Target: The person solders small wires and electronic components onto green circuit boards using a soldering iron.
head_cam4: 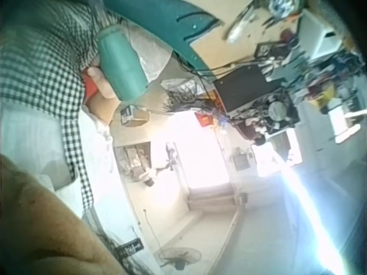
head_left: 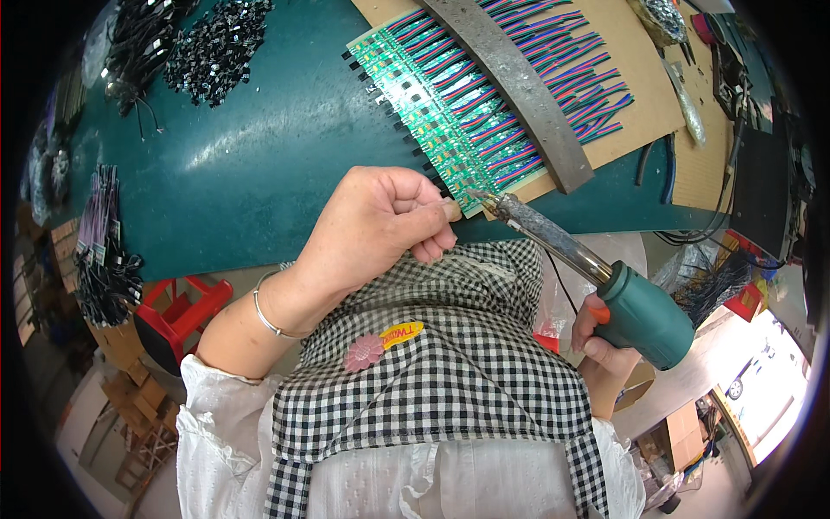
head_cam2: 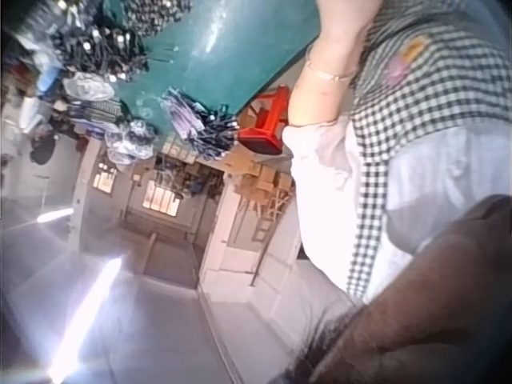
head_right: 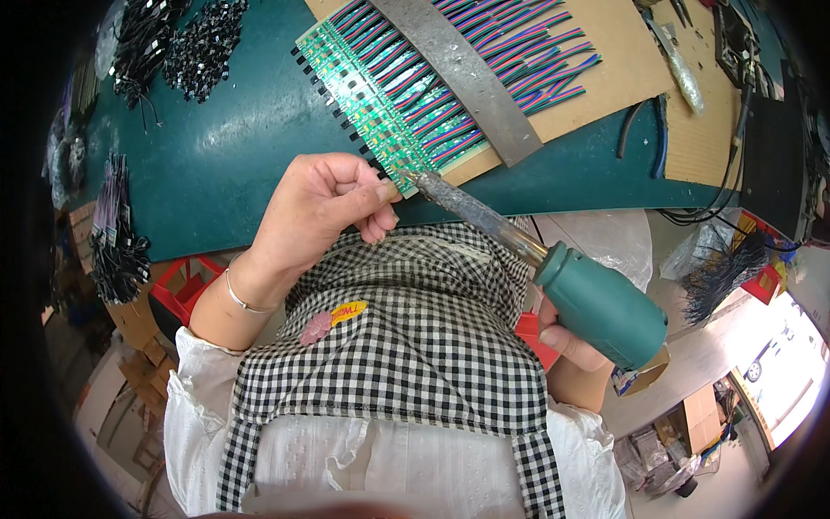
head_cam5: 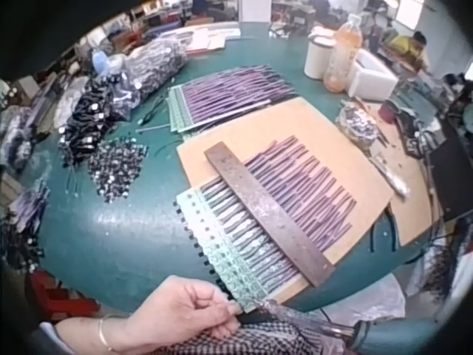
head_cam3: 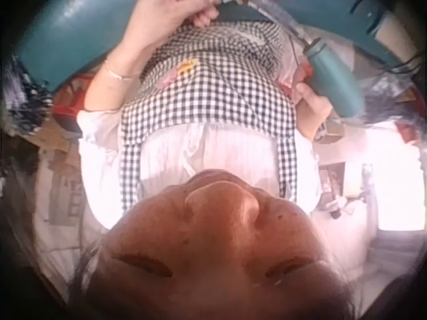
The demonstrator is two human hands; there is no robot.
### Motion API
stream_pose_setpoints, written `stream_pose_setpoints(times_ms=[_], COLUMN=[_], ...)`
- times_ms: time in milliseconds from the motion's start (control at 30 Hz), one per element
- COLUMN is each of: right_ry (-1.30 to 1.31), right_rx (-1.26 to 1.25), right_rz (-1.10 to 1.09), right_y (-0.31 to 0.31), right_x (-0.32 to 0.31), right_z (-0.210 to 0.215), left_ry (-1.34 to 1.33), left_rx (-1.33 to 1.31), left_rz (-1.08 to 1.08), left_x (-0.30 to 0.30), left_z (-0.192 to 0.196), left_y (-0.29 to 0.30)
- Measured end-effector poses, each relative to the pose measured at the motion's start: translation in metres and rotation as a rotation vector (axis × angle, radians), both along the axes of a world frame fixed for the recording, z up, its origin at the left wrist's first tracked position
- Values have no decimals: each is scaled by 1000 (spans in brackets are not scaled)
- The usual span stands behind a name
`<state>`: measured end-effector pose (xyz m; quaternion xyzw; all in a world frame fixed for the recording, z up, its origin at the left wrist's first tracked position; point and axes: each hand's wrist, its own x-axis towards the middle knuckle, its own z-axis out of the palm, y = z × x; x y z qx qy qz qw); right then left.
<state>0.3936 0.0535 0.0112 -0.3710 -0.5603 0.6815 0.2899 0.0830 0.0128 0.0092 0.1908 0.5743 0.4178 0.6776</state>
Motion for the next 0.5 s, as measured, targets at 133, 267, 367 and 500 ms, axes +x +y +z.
stream_pose_setpoints(times_ms=[133,267,367,500], right_ry=[-11,-8,-6,30], right_rx=[37,33,13,-20], right_rz=[-6,-23,-5,-17], right_y=[2,-1,0,3], right_x=[-6,-4,-4,-7], right_z=[4,0,1,1], left_ry=[0,7,8,20], left_rx=[4,10,13,9], left_rz=[-5,7,12,16], left_x=[0,1,2,2], left_z=[1,0,0,0], left_y=[0,-1,-1,-1])
